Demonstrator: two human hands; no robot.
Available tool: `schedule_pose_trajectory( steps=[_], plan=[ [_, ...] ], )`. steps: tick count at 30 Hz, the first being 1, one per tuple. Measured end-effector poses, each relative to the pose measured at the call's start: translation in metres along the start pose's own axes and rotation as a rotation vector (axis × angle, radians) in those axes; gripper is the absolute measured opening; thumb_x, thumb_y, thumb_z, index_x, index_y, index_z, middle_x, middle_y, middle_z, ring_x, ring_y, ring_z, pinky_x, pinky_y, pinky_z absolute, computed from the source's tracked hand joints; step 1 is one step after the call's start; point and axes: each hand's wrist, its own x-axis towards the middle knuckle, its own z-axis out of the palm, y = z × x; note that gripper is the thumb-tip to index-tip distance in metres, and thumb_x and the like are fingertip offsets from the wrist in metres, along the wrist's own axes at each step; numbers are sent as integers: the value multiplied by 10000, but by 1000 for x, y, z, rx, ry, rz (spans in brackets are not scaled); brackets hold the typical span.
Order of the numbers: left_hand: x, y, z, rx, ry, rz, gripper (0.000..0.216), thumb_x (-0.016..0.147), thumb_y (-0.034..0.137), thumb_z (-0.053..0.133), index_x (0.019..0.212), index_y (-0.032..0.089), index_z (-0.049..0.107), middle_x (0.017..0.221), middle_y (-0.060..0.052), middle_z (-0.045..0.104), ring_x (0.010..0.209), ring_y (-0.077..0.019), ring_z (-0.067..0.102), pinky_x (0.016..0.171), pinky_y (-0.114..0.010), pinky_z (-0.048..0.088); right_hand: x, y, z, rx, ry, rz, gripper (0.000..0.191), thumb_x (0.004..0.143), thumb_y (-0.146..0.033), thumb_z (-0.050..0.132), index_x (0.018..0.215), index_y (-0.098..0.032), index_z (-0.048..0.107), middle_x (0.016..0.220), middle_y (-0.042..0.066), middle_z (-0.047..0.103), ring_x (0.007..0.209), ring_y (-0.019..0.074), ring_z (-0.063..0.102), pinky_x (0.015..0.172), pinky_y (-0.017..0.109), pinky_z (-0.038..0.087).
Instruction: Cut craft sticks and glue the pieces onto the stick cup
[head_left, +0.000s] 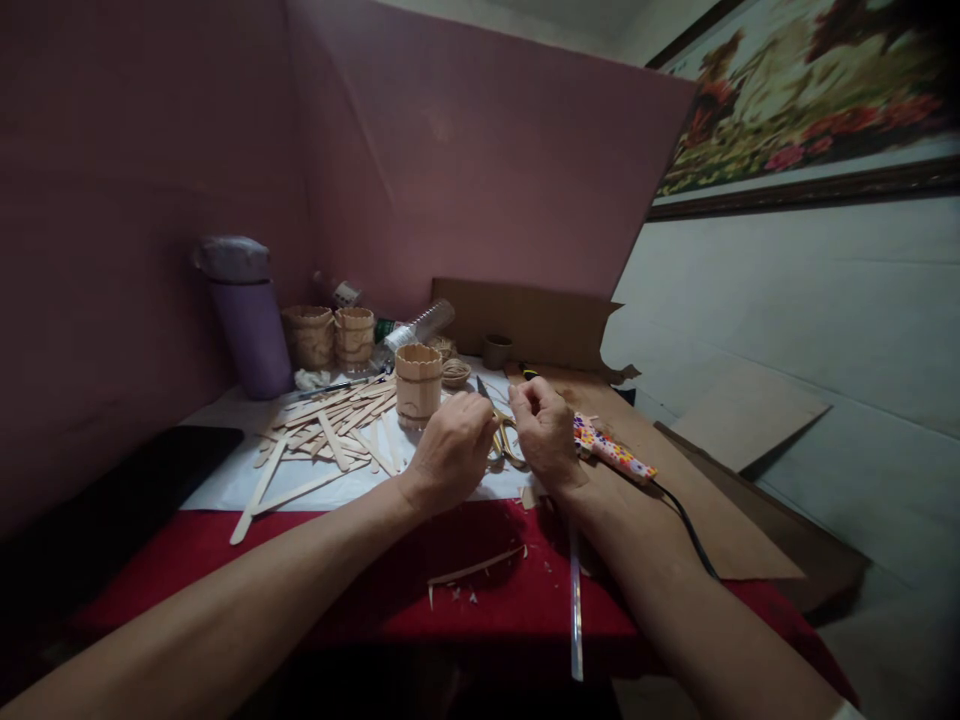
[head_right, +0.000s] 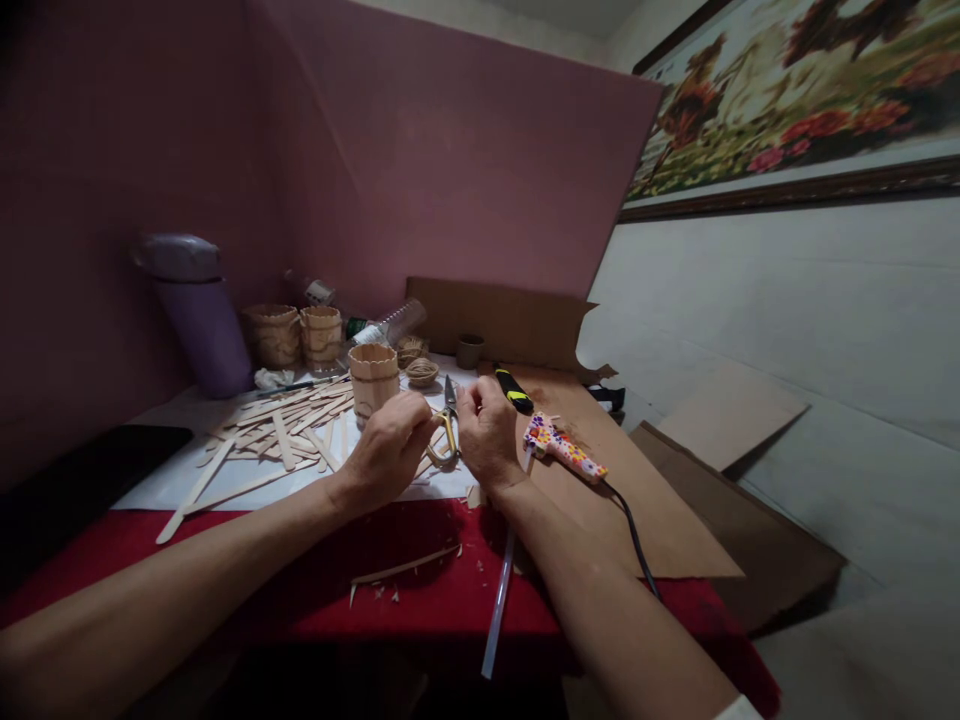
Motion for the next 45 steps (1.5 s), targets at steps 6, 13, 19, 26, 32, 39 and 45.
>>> schedule_pose_trajectory(
  steps=[6,13,19,26,32,39,45],
  plan=[
    [-3,-1,0,-31,-48,-67,291,945,233,439,656,201,427,593,15,473,559,-125,403,554,-250,321,0,1,0,134,-22,100,275,898,-348,523,661,-231,448,578,-37,498,521,126,424,546,267,319],
    [-4,-8,0,-54,-12,-134,222,880,231,544,674,194,472,608,15,521,561,-120,444,560,-245,325,-3,1,-2,-37,-74,-52,252,896,-341,551,679,-225,495,648,-11,507,603,152,458,604,288,339],
    [2,-10,-2,-38,96,-133,286,898,223,478,640,217,353,612,18,451,595,-137,401,578,-260,324,-1,2,-1,-40,-39,-46,270,921,-304,499,666,-228,451,624,-23,449,605,151,424,610,291,325],
    [-4,-10,1,-137,4,-263,212,906,242,499,710,209,424,614,40,451,563,-118,403,562,-242,319,-9,7,4,41,-131,58,247,915,-353,518,708,-224,486,576,-44,465,535,131,433,551,262,315],
    [-4,-7,2,-131,-26,-116,112,856,111,481,783,190,515,727,-14,547,662,-145,489,631,-268,391,-10,8,7,9,-100,24,102,881,-272,521,815,-204,558,714,-1,593,625,144,542,611,254,385],
    [-3,-6,-2,-62,-9,7,174,887,185,519,714,193,502,715,-31,563,684,-163,506,666,-300,408,-8,5,6,-38,-136,-11,335,920,-398,494,642,-210,494,582,-25,484,549,127,445,546,254,313],
    [2,-4,-10,-34,168,20,195,844,129,576,703,197,459,660,7,520,640,-144,465,623,-279,379,-9,1,7,-63,-86,-22,311,864,-349,563,603,-206,472,566,-34,473,526,112,428,541,250,320]
  ],
)
